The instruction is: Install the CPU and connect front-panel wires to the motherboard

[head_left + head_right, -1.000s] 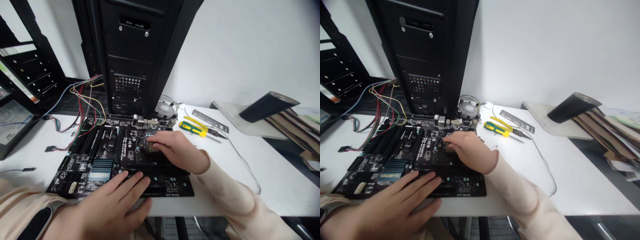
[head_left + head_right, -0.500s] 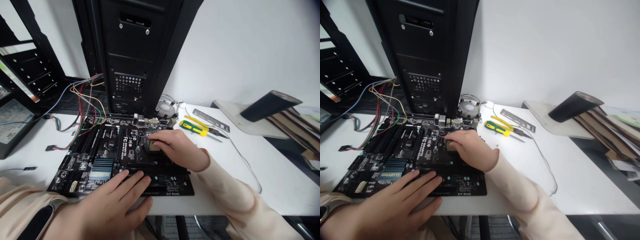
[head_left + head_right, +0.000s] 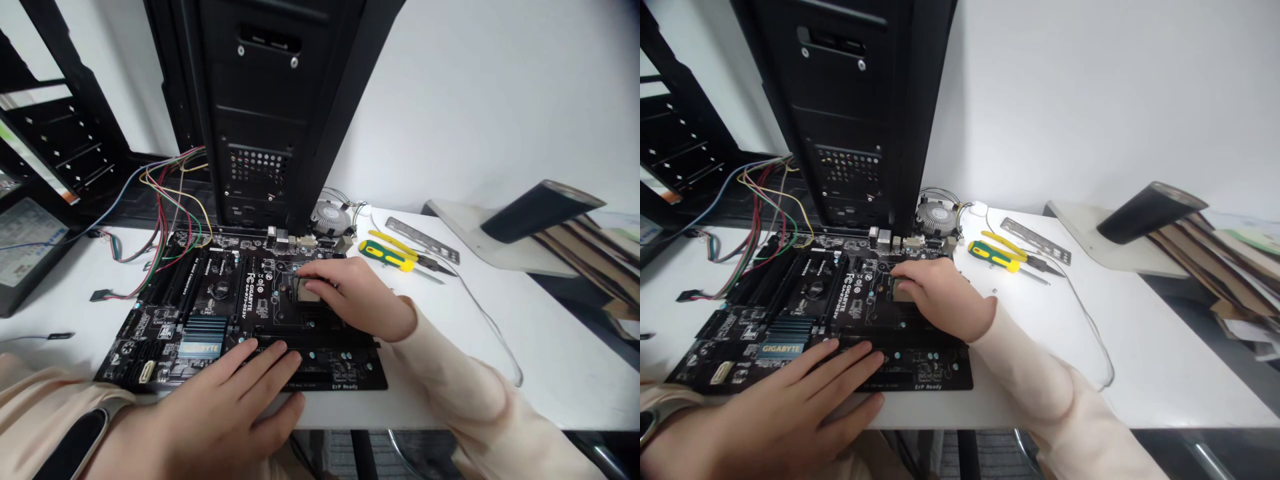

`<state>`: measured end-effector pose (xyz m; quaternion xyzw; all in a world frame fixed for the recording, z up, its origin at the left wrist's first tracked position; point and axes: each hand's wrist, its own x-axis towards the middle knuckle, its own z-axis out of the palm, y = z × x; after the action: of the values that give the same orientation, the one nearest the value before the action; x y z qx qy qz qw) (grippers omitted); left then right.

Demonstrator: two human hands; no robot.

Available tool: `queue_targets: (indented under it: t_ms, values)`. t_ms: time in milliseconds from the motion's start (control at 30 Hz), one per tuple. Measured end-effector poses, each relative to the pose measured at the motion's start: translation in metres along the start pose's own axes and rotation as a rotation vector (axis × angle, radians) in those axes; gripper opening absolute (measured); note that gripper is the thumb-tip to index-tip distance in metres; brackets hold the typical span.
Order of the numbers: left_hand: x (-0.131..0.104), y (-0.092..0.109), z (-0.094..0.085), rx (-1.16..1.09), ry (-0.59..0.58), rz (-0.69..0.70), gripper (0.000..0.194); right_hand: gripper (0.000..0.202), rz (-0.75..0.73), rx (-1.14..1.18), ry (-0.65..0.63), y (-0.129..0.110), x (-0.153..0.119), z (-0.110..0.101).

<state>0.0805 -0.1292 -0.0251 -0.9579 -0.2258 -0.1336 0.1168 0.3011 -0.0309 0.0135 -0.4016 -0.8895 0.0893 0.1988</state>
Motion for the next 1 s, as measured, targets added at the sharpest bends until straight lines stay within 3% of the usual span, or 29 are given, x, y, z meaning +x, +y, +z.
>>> queue_targets:
  t_ms: [367,567,700,1000]
  values:
    - [-0.001,0.0,-0.003,-0.001,-0.029,0.013,0.029,0.021,0.053,-0.043,0.005,-0.001,0.0,0.002]
    - [-0.001,0.0,0.0,0.007,-0.014,0.008,0.031,0.021,0.027,0.04,0.024,0.002,-0.001,0.002]
    - [-0.001,0.001,-0.001,0.002,-0.016,0.007,0.032,0.024,0.089,0.088,0.003,0.001,-0.001,-0.001]
    - [-0.001,0.0,0.001,-0.009,-0.038,0.009,0.03,0.042,0.274,0.623,0.209,0.003,-0.002,-0.01]
